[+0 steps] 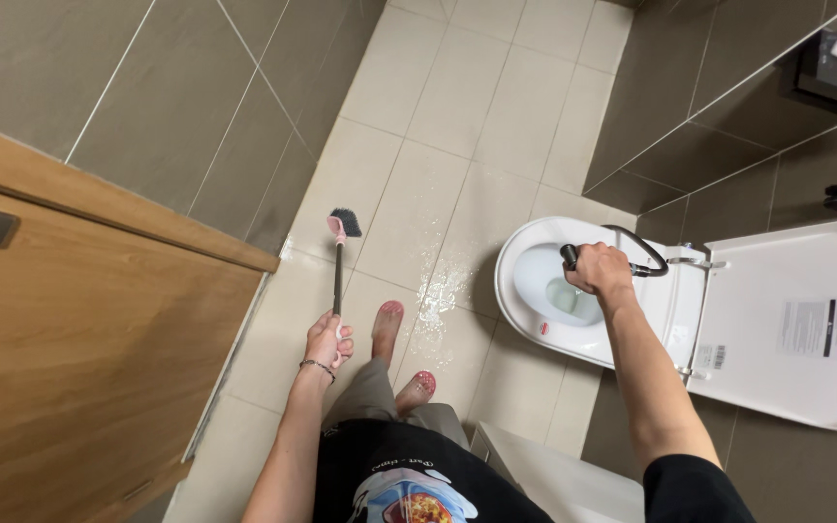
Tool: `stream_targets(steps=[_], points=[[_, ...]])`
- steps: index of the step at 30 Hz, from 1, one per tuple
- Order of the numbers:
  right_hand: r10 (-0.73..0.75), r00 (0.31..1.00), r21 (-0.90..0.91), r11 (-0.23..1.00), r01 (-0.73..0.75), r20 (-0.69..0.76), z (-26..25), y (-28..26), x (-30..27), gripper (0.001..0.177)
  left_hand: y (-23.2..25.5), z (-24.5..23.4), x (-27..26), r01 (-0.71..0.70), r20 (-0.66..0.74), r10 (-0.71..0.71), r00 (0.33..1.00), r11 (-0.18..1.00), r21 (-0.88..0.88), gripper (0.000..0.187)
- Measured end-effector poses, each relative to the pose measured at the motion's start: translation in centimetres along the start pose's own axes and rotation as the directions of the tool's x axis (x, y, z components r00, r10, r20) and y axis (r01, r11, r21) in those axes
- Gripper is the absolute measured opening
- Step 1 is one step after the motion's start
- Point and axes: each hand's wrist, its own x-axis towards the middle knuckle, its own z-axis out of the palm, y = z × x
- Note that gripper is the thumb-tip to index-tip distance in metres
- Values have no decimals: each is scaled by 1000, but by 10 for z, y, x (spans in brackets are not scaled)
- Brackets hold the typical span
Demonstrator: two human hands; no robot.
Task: The person cleans the bathroom floor by spraying water with a handheld bidet sprayer and scrubbing with a long-handled brush. They move around the toilet and a laundry basket, rinsing and scrubbing the tiled floor.
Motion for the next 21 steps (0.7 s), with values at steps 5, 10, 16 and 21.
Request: stream_targets(steps=[5, 10, 16, 21], points=[[94, 996, 3, 996, -94, 13, -5, 24, 17, 34, 13, 26, 28, 2, 34, -3, 999, 1000, 24, 30], [198, 980, 1, 980, -198, 24, -5, 42, 43, 35, 37, 56, 77, 36, 74, -44, 996, 994, 104, 29], [361, 924, 10, 931, -365, 128, -34, 45, 96, 32, 81, 102, 137, 45, 133, -62, 989, 991, 130, 22], [429, 893, 18, 900, -436, 138, -60, 39, 146, 30, 135, 147, 156, 95, 140, -126, 982, 974, 207, 17]])
